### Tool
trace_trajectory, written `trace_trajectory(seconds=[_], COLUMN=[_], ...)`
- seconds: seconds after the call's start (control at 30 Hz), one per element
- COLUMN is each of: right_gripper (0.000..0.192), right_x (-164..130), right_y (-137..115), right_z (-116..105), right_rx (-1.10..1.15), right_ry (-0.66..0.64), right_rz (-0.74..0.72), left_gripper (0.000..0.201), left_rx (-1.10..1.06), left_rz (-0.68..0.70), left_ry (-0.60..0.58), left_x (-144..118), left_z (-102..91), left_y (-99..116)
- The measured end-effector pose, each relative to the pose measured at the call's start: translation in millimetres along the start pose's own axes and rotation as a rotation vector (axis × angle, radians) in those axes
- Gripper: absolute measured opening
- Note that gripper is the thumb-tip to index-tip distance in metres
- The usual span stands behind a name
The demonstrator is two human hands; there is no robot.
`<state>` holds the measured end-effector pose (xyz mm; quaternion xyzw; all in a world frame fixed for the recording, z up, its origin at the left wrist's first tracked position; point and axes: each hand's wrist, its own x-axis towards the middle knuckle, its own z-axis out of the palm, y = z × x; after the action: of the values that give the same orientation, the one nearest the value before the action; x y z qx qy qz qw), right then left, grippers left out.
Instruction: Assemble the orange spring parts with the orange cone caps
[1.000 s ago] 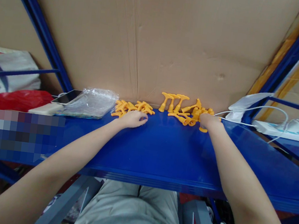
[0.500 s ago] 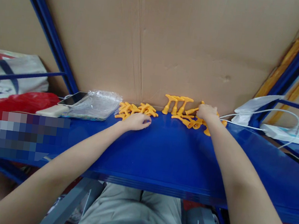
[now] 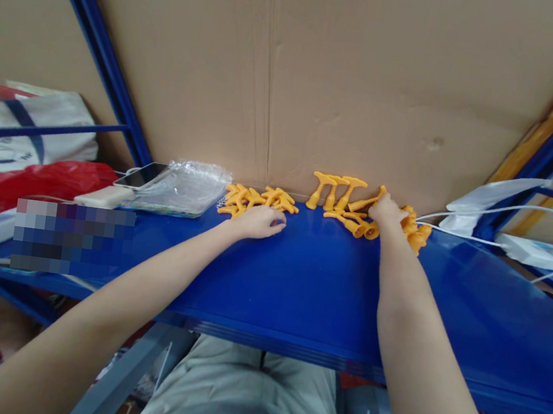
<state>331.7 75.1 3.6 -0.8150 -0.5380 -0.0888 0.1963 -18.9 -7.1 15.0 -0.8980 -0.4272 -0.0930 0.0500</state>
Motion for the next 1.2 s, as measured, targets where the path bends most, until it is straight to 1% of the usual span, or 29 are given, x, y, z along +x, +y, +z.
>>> trace_trajectory(seconds=[0.03,0.1,0.2,0.3,0.47,0.63,0.87,0.97,1.07,1.2], right_gripper=[0.057,0.056,0.051,0.050,0.053,0.056,0.049,0.046,0.046,0.048], right_x=[-4.3,-12.5,-22.1,-27.8,-30.1,-27.8,-32.2,-35.6,-39.8,-50.4], right_y=[-4.8,-13.6,-21.3,-24.2,-28.9,-32.7,-42.1,-49.2,-58.7,-73.0], right_z=[-3.1,-9.3,-16.2,-20.0,-22.5,-21.3,-25.4,-32.5,-41.9,-53.8], right_rx=[0.004,0.001,-0.042,-0.072,-0.046,0.013,0.078,0.107,0.126,0.079], right_ry=[-0.036,-0.074,-0.093,-0.080,-0.016,0.053,0.145,0.137,0.087,0.028], right_rz=[0.079,0.146,0.123,0.094,0.104,0.094,0.051,0.031,0.025,-0.019], left_gripper=[0.030,0.032,0.032,0.032,0.032,0.033,0.031,0.031,0.031,0.033], left_rx=[0.009,0.028,0.027,0.012,0.015,0.044,0.058,0.073,0.081,0.088], left_rz=[0.001,0.003,0.004,0.008,0.024,0.027,0.016,0.012,0.007,0.001], left_ry=[-0.001,-0.011,-0.021,-0.012,0.002,-0.048,-0.073,-0.077,-0.082,-0.100], left_x=[0.4,0.9,0.8,0.8,1.8,1.9,0.2,-0.1,-0.2,-0.2], left_z=[0.7,1.3,1.1,1.5,3.8,2.8,0.9,1.1,1.3,0.7], left_y=[-0.3,-0.6,-0.6,-1.3,-3.4,-3.0,-0.1,0.3,0.4,0.6])
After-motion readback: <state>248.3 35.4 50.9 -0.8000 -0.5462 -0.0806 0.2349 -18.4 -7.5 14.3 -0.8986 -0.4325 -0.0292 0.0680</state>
